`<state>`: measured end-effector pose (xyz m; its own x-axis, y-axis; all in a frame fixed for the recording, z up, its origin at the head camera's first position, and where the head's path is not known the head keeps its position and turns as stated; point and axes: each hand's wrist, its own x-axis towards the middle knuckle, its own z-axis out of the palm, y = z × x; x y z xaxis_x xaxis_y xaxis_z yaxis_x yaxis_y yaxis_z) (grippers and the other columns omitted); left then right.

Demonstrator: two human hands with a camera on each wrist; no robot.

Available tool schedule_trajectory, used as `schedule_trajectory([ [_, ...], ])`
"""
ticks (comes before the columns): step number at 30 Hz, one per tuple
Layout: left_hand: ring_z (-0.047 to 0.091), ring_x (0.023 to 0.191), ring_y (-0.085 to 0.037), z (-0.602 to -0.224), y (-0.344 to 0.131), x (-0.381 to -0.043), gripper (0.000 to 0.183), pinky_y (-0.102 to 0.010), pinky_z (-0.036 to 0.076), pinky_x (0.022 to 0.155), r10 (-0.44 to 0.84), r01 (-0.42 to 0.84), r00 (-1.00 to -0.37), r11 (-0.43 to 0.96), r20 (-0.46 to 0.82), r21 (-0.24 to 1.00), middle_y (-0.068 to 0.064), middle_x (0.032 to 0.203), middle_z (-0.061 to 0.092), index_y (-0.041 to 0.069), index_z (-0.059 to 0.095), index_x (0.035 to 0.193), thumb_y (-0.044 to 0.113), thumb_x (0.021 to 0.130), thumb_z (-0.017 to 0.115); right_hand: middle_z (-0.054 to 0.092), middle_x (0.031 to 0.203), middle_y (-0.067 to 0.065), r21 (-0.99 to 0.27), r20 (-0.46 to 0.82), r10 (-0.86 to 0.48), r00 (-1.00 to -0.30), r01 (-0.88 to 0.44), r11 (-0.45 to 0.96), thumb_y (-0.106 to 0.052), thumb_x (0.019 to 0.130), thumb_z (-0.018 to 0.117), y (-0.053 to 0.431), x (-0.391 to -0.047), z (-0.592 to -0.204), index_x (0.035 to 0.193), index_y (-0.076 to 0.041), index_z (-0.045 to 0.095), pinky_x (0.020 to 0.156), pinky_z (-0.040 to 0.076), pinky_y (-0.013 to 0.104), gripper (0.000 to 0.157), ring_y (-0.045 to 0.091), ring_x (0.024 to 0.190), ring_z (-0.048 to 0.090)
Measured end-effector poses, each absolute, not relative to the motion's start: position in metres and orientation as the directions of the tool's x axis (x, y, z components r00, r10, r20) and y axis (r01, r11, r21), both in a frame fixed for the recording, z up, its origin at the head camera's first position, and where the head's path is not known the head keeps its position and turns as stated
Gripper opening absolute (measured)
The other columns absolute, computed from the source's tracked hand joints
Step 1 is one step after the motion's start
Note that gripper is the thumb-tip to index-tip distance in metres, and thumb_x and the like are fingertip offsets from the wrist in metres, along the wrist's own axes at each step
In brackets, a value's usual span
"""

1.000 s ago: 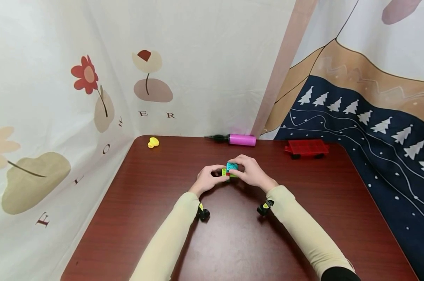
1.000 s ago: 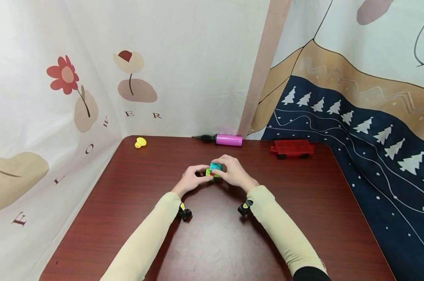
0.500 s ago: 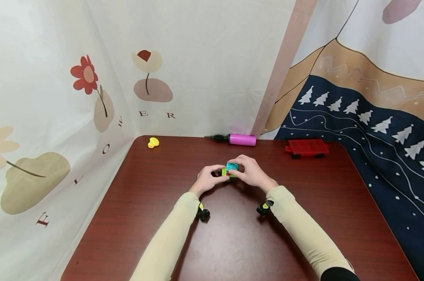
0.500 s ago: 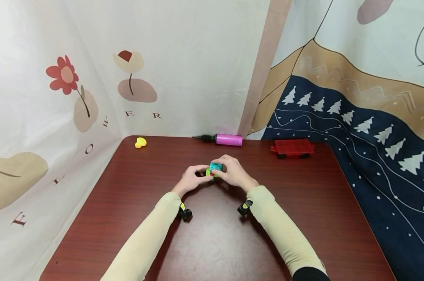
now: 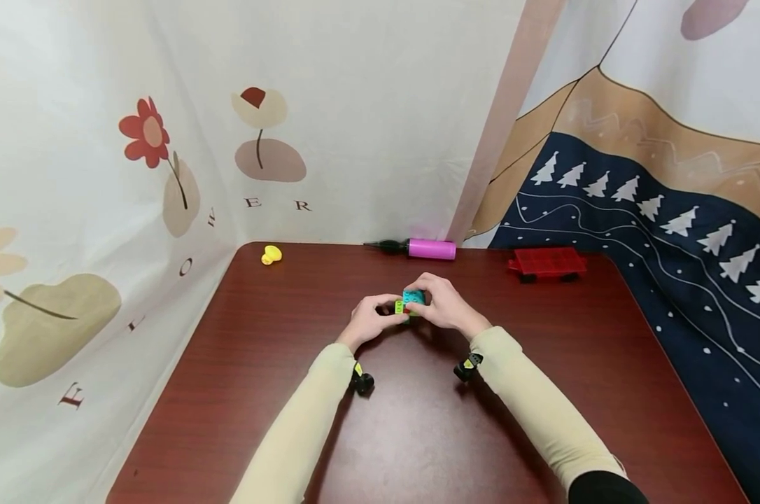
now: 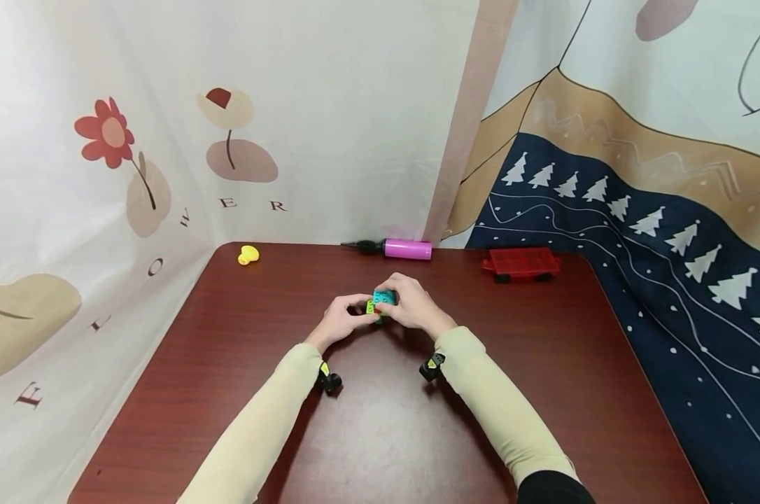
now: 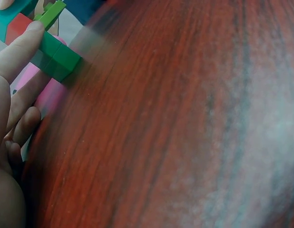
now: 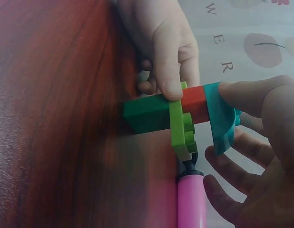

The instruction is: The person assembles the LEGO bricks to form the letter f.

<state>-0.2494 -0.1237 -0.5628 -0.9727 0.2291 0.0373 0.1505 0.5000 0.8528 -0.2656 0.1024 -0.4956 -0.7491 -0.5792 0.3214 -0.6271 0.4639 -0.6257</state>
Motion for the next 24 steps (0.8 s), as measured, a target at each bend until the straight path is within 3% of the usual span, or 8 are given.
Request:
schedule_trajectory([
  [4,0.061,0.092,-0.015,-0.561,-0.125,-0.251,0.045,-0.040,0.045,0.085,0.229,0.161,-0.972,0.500,0.049,0.851,0.009,0.099,0.072,0.032,0.077,0.126,0.052,0.087,0.084,0.070,0.105,0.008,-0.631,0.314,-0.576,-0.754,-0.620,0.467,-0.012,0.091,0.082,0.102,-0.267,-0.493,0.115,-0.002,0.077,0.071,0.051,0.031,0.026,0.017,0.078,0.059],
  [12,0.060,0.096,-0.016,-0.563,-0.125,-0.249,0.046,-0.042,0.045,0.088,0.223,0.138,-0.974,0.501,0.027,0.854,0.011,0.104,0.072,0.034,0.076,0.126,0.055,0.085,0.085,0.070,0.105,0.008,-0.648,0.317,-0.560,-0.765,-0.606,0.462,-0.014,0.091,0.083,0.102,-0.265,-0.497,0.117,-0.004,0.077,0.072,0.050,0.031,0.028,0.018,0.084,0.060],
  [18,0.060,0.094,-0.014,-0.562,-0.125,-0.249,0.045,-0.039,0.046,0.085,0.234,0.145,-0.972,0.511,0.025,0.847,0.008,0.098,0.070,0.034,0.076,0.126,0.053,0.086,0.084,0.068,0.108,0.005,-0.654,0.290,-0.544,-0.787,-0.578,0.488,-0.021,0.097,0.079,0.104,-0.261,-0.505,0.126,-0.009,0.075,0.075,0.049,0.032,0.032,0.017,0.086,0.057],
  [24,0.061,0.096,-0.014,-0.561,-0.125,-0.248,0.046,-0.039,0.047,0.085,0.253,0.165,-0.967,0.516,0.034,0.841,0.008,0.100,0.070,0.032,0.074,0.128,0.053,0.088,0.083,0.069,0.114,0.006,-0.669,0.291,-0.531,-0.796,-0.566,0.482,-0.021,0.100,0.075,0.106,-0.259,-0.511,0.131,-0.011,0.072,0.080,0.053,0.041,0.033,0.019,0.092,0.058],
])
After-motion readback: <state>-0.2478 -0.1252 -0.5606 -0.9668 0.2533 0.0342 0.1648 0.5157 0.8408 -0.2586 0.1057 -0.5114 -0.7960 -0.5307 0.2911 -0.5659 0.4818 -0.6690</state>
